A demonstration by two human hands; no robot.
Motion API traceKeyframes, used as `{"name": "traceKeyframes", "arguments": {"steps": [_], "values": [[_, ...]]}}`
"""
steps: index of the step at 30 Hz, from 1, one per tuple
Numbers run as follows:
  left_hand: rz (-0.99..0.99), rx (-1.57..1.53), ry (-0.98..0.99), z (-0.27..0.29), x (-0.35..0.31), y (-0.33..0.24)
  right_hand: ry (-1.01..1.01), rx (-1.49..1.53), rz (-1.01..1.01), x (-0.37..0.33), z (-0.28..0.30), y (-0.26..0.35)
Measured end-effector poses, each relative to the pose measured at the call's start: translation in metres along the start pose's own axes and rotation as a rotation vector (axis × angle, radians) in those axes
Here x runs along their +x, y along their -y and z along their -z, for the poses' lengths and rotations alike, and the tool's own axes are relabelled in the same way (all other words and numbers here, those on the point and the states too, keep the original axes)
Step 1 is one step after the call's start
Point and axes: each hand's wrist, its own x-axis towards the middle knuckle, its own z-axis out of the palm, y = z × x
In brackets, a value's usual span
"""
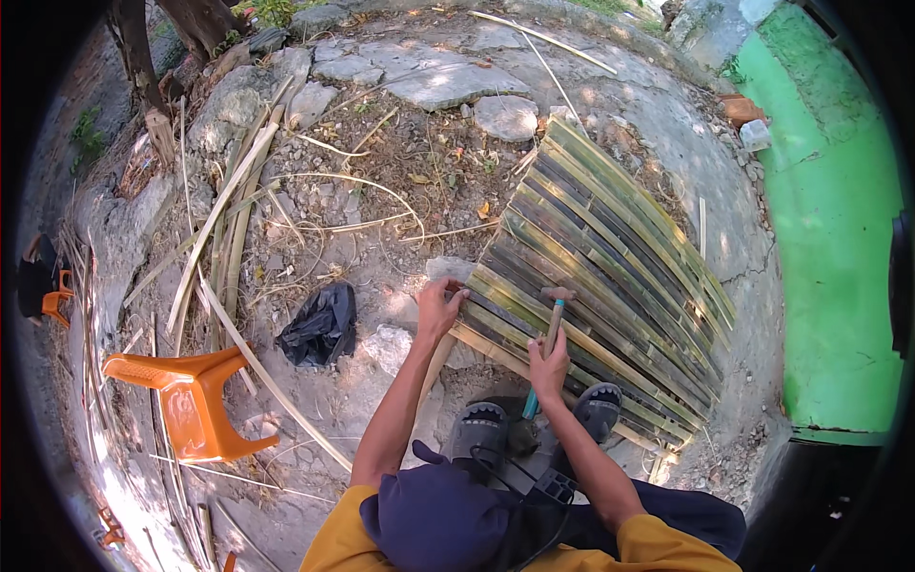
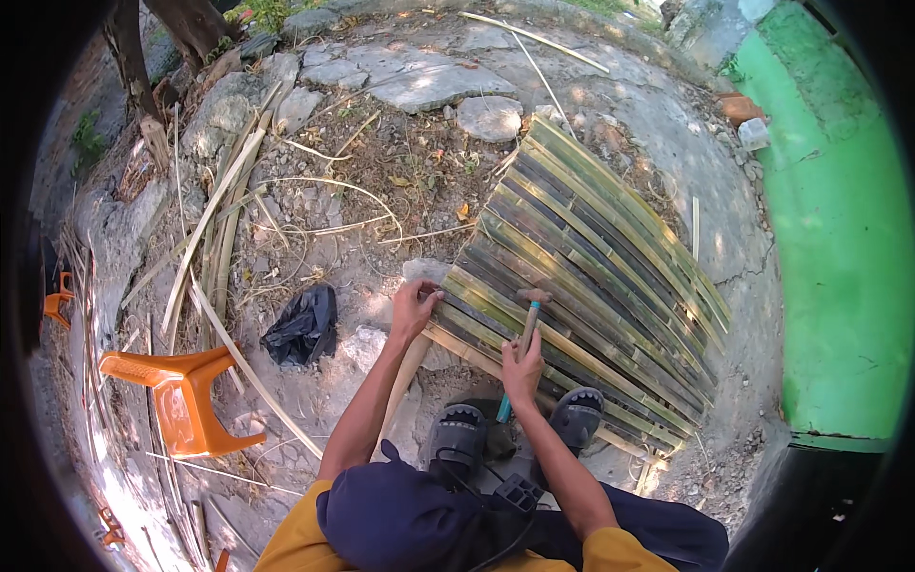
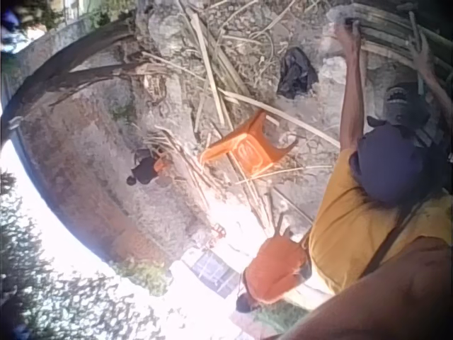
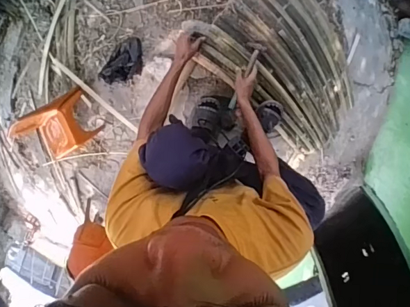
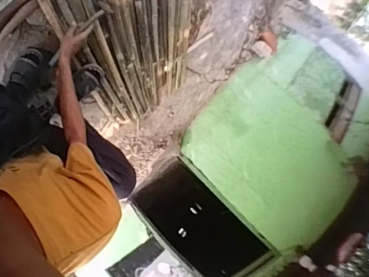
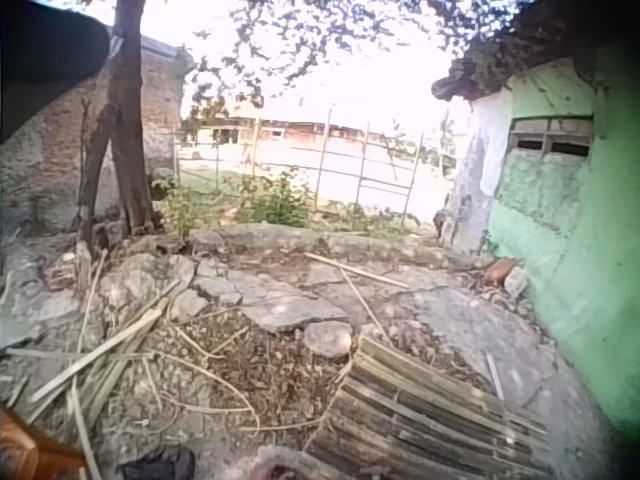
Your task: The person assembles a bamboo structure by hand, using a small hammer to tap bamboo strips into a frame and then using a green-handled tool to continue the assembly.
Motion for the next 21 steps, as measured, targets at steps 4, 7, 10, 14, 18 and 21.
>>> {"name": "traceKeyframes", "arguments": {"steps": [4, 7, 10, 14, 18, 21], "values": [[0.053, -0.056, 0.033, -0.001, 0.003, 0.017, 0.021, -0.004, 0.166, 0.008, -0.002, 0.007], [0.127, -0.149, 0.043, -0.008, 0.002, 0.010, 0.051, -0.062, 0.185, 0.017, -0.001, 0.009], [0.168, -0.167, 0.016, -0.014, 0.000, 0.004, 0.074, -0.098, 0.244, 0.025, -0.002, 0.011], [0.222, -0.170, -0.014, -0.016, 0.001, 0.008, 0.106, -0.114, 0.292, 0.032, -0.005, 0.015], [0.221, -0.101, 0.005, -0.015, 0.001, 0.000, 0.118, -0.151, 0.346, 0.038, -0.001, 0.015], [0.264, -0.138, 0.067, -0.006, 0.009, -0.004, 0.141, -0.186, 0.382, 0.042, 0.001, 0.018]]}}
